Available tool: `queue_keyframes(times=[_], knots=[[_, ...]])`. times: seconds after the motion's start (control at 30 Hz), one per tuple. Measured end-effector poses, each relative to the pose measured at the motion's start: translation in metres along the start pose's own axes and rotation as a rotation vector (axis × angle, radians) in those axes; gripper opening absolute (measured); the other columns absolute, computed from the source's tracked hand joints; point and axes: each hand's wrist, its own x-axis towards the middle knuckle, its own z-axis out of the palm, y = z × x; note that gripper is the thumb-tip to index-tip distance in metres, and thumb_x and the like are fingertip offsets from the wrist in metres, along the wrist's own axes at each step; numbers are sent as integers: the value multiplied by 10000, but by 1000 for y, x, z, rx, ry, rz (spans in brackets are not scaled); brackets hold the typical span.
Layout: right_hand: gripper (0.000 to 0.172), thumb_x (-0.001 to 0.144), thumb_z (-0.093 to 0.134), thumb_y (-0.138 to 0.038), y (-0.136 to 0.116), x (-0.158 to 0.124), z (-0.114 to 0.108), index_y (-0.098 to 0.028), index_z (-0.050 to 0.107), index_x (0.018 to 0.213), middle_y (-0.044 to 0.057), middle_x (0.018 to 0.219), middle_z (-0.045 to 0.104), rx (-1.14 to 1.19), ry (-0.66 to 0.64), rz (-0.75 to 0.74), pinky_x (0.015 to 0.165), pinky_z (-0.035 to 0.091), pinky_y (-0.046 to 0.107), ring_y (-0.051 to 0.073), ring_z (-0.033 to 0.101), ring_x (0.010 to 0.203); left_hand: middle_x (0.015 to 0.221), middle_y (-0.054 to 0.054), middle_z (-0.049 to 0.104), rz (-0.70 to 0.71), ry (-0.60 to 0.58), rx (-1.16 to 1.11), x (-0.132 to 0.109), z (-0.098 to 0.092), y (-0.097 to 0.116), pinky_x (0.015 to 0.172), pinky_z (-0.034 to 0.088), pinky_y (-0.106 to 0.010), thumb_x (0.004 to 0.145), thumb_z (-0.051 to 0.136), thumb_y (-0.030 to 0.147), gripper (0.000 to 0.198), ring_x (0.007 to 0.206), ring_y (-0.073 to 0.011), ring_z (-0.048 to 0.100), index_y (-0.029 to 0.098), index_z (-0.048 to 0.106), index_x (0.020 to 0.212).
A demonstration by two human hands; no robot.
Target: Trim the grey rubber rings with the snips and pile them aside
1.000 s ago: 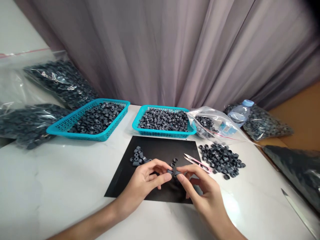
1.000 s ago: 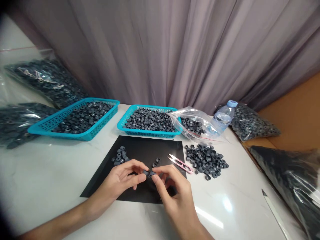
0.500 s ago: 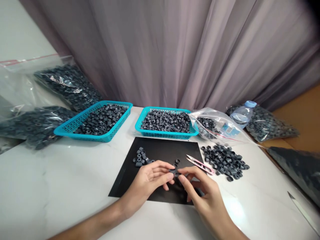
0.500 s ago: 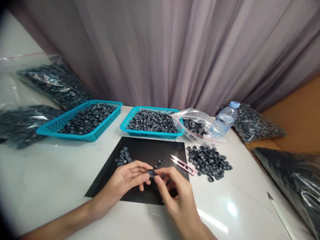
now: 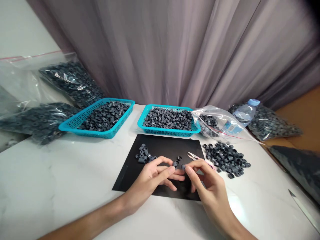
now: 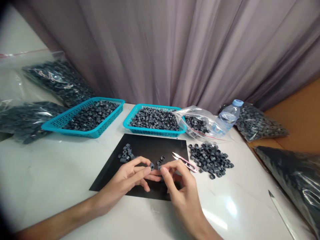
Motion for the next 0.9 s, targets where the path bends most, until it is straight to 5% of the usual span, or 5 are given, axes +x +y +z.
queue_keyframes(times=[0.2, 0.67, 0.9], knots=[[117, 960, 619, -321, -1, -1, 0, -233, 695, 952, 56, 917, 639, -58, 13, -100, 607, 494, 263, 177, 586, 807, 1004, -129, 785, -43, -93, -95, -1, 1, -2, 758, 544, -294, 936, 657, 351, 221, 956, -233, 748, 178, 559, 1033], [189, 997, 554, -337, -3, 5, -11, -249, 684, 1103, 62, 968, 654, -218, -96, -151, 671, 507, 301, 188, 603, 836, 1025, -110, 765, -126, -83, -172, 3, -4, 0, 765, 503, -243, 944, 645, 361, 237, 952, -181, 723, 148, 651, 1049], [183, 915, 654, -341, 6, 9, -20, -228, 632, 1058, 41, 903, 628, -613, -260, -179, 630, 484, 306, 191, 596, 759, 1046, -125, 770, -150, -86, -222, 1, -6, 2, 792, 489, -265, 956, 627, 369, 319, 970, -194, 717, 165, 632, 1202]])
